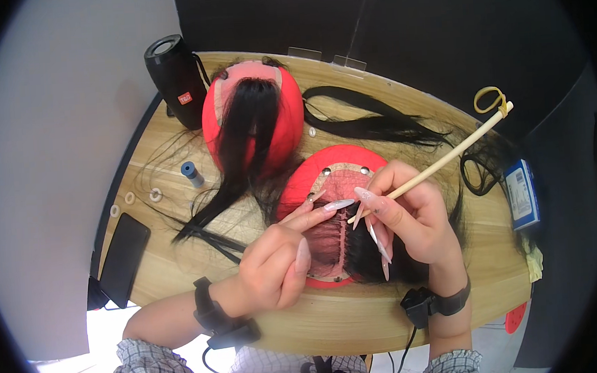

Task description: The recorder is sewing hair extensions onto a wig cap on a mannequin head using a needle and thread.

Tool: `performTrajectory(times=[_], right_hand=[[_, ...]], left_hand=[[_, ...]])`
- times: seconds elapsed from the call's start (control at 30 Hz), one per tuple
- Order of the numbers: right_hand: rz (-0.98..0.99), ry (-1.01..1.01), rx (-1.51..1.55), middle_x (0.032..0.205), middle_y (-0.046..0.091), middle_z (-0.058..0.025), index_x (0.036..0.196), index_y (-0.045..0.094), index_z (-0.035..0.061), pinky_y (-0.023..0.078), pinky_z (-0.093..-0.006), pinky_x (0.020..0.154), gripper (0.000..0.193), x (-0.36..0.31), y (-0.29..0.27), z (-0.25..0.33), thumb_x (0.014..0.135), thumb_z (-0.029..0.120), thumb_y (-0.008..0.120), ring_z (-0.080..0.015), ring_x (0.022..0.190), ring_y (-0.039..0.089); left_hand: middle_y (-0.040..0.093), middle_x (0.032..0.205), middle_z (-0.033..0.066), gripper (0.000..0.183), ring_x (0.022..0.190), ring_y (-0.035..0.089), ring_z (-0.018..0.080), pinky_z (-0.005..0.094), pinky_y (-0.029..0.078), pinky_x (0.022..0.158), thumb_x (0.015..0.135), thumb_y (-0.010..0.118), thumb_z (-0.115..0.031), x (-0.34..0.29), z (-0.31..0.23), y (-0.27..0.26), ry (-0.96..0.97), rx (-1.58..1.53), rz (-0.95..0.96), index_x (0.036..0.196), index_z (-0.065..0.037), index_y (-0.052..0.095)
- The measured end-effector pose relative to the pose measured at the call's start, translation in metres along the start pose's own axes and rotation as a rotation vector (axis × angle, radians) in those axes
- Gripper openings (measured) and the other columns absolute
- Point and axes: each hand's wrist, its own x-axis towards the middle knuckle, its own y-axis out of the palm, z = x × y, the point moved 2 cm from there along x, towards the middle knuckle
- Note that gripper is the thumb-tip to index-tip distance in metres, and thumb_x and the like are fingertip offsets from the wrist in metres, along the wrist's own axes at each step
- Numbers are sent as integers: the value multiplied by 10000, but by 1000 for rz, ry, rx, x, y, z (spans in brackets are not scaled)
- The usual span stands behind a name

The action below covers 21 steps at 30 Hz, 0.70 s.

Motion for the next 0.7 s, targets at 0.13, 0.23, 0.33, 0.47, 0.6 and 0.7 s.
performTrajectory(times=[0.13, 0.23, 0.33, 0.47, 0.6, 0.7], right_hand=[[-12, 15, -39, 616, 551, 2, 858, 568, -10, 370, -178, 420, 124, -1, 1, 1, 943, 81, 566, -35, 466, 496], [-19, -55, -146, 623, 554, 2, 835, 593, -6, 359, -193, 447, 122, -1, -1, 0, 925, 76, 587, -41, 487, 485], [-39, -29, -138, 628, 553, 0, 829, 613, -5, 361, -204, 470, 108, -1, 0, 1, 907, 70, 602, -49, 511, 487], [-46, -29, -143, 629, 553, -4, 832, 616, -9, 366, -210, 474, 103, -1, 1, 0, 902, 65, 602, -54, 515, 494], [-38, -38, -179, 625, 550, -7, 835, 614, -9, 365, -213, 469, 99, -1, 0, 0, 901, 63, 598, -55, 506, 495], [-29, -37, -196, 623, 550, -7, 832, 612, -6, 363, -214, 467, 105, -2, -1, 0, 904, 69, 593, -55, 501, 498]], left_hand=[[497, 791, 175, 82, 1047, 605, 452, 574, 474, 950, 850, 443, 105, -1, 1, 0, 3, -1, -2, 786, 101, 494], [500, 801, 172, 69, 1043, 608, 450, 575, 475, 949, 848, 454, 105, 0, 0, 0, 4, 4, 6, 797, 106, 501], [502, 815, 170, 58, 1043, 609, 447, 574, 476, 948, 846, 462, 105, 0, 0, 0, 2, 14, 12, 808, 111, 506], [504, 828, 169, 54, 1051, 607, 444, 575, 476, 948, 844, 465, 105, -1, 0, 0, 3, 19, 14, 816, 115, 511], [503, 828, 169, 54, 1050, 608, 446, 575, 476, 949, 843, 466, 105, -1, 0, 0, 0, 18, 16, 813, 115, 510], [504, 825, 171, 57, 1049, 608, 446, 574, 476, 950, 842, 466, 105, -1, 0, 0, 1, 22, 16, 808, 114, 510]])
